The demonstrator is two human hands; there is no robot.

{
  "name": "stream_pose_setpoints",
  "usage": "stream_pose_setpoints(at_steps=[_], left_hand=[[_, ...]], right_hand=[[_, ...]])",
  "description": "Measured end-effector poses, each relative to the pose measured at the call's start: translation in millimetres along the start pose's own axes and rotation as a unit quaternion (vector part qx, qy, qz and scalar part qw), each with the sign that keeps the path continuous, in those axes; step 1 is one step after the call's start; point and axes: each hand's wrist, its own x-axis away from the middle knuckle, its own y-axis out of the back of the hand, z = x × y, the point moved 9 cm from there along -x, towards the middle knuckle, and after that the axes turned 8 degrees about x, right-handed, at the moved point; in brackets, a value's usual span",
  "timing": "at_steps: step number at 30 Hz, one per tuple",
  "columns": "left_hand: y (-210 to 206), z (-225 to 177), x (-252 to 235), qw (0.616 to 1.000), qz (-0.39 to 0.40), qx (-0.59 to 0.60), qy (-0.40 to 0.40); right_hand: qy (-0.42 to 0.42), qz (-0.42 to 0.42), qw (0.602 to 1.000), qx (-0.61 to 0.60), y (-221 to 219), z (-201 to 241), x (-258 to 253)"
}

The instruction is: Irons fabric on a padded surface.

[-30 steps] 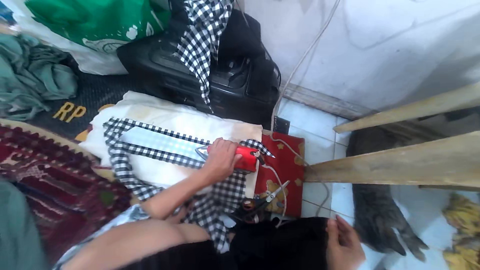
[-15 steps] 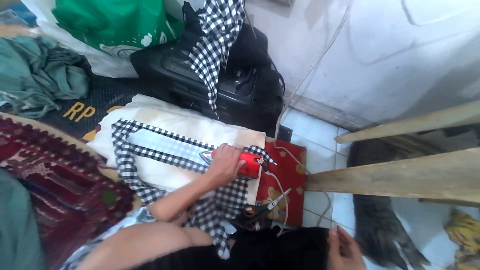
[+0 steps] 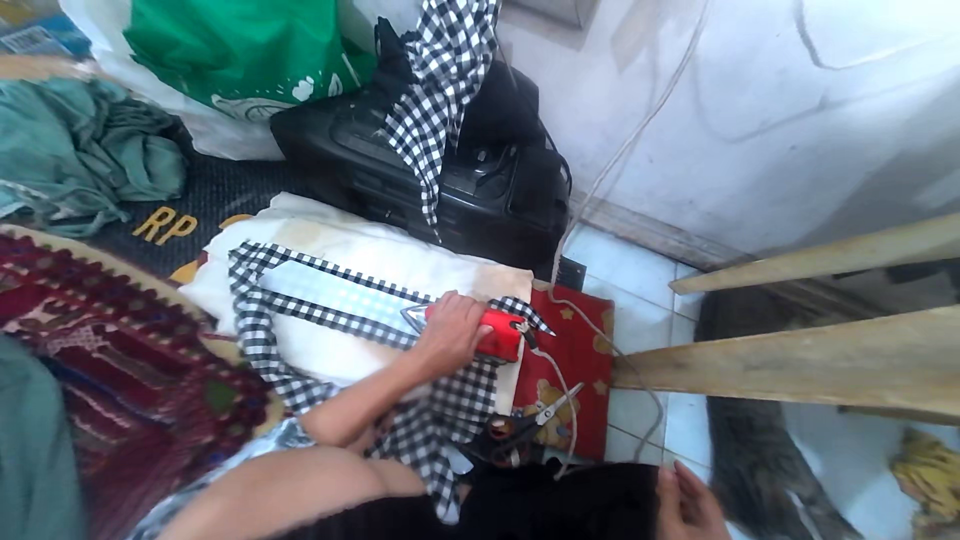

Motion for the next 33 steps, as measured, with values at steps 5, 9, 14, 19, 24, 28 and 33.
stream_pose_setpoints(at_steps=[5, 9, 14, 19, 24, 28, 33], left_hand=[[-0.4, 0.8, 0.1, 1.0, 0.012, 0.009, 0.011], [-0.3, 0.5, 0.5, 1.0, 0.009, 0.005, 0.007], [1.5, -0.2, 1.5, 1.0, -0.005, 0.0, -0.006], [1.0, -0.4, 1.8, 1.0, -0.009, -0.002, -0.01], [3.0, -1.9, 1.7, 1.0, -0.005, -0.004, -0.013], [3.5, -1.6, 2.2, 1.0, -0.009, -0.005, -0.016], [3.8, -0.8, 3.1, 1.0, -0.008, -0.004, -0.016]], right_hand=[[0.012, 0.005, 1.0, 0.002, -0.4, 0.3, 0.2], [0.014, 0.002, 1.0, 0.008, 0.0, -1.0, 0.2], [0.007, -0.002, 1.0, 0.017, -0.2, -0.5, -0.3], [0.003, -0.001, 1.0, 0.024, -0.1, -3.1, -0.1], [-0.006, -0.002, 0.999, 0.031, -0.4, -2.7, -0.1], [-0.008, -0.002, 0.999, 0.033, -0.9, -2.9, -0.3], [-0.005, 0.001, 0.999, 0.041, -1.4, -2.2, -1.5]])
